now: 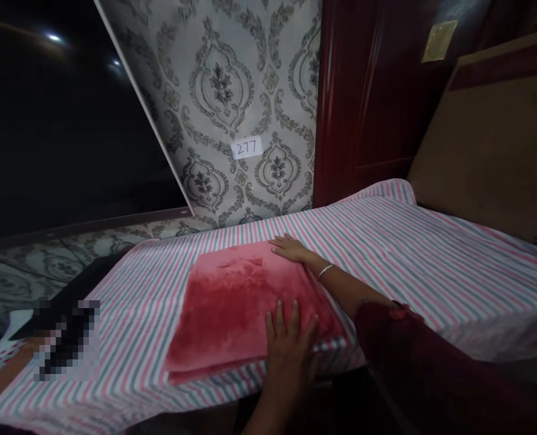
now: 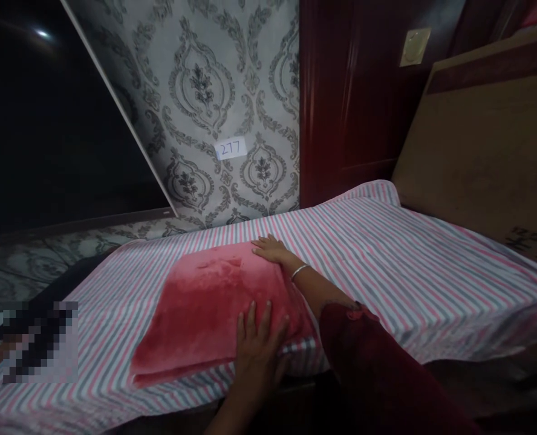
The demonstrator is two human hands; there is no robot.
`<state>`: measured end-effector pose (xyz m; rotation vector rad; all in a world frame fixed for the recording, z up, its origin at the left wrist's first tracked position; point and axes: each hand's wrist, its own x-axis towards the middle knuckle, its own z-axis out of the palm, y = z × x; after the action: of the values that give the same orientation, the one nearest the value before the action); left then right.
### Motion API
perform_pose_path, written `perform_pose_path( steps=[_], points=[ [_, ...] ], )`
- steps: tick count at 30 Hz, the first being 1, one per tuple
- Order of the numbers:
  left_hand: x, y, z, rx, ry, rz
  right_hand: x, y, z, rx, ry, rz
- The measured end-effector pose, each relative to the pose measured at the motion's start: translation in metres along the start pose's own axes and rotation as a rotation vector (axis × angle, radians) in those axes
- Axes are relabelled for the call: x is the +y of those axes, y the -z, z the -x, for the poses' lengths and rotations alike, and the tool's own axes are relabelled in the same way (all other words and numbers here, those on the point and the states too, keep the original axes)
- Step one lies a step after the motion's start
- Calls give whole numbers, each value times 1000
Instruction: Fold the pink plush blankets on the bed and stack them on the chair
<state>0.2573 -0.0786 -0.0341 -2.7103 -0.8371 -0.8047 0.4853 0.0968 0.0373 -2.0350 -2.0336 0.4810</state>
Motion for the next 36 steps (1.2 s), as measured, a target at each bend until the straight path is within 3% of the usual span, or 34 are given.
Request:
perform_pose_path(
  steps=[4,8,14,20,24,30,33,36],
  points=[
    [-2,0,-2,20,-32,22,-17,13,16,68,3,46],
    [-1,13,-5,-8,-26,44,-41,17,44,152,182,129],
    [-18,43,10,85,91,-35,-76,-5,76,4,499,137],
    [-28,33,34,29,184,-101,-84,-21,67,-94,666,143],
    [-24,23,38,56,203,-77,-73,-18,37,-79,594,183],
    [-26,17,41,73,190,-91,-60,-9,-13,-107,340,142],
    [-28,16,44,71,180,-117,-56,-9,-25,-104,228,87],
    [-29,14,44,72,183,-118,-53,-13,-28,-65,219,57]
  ],
)
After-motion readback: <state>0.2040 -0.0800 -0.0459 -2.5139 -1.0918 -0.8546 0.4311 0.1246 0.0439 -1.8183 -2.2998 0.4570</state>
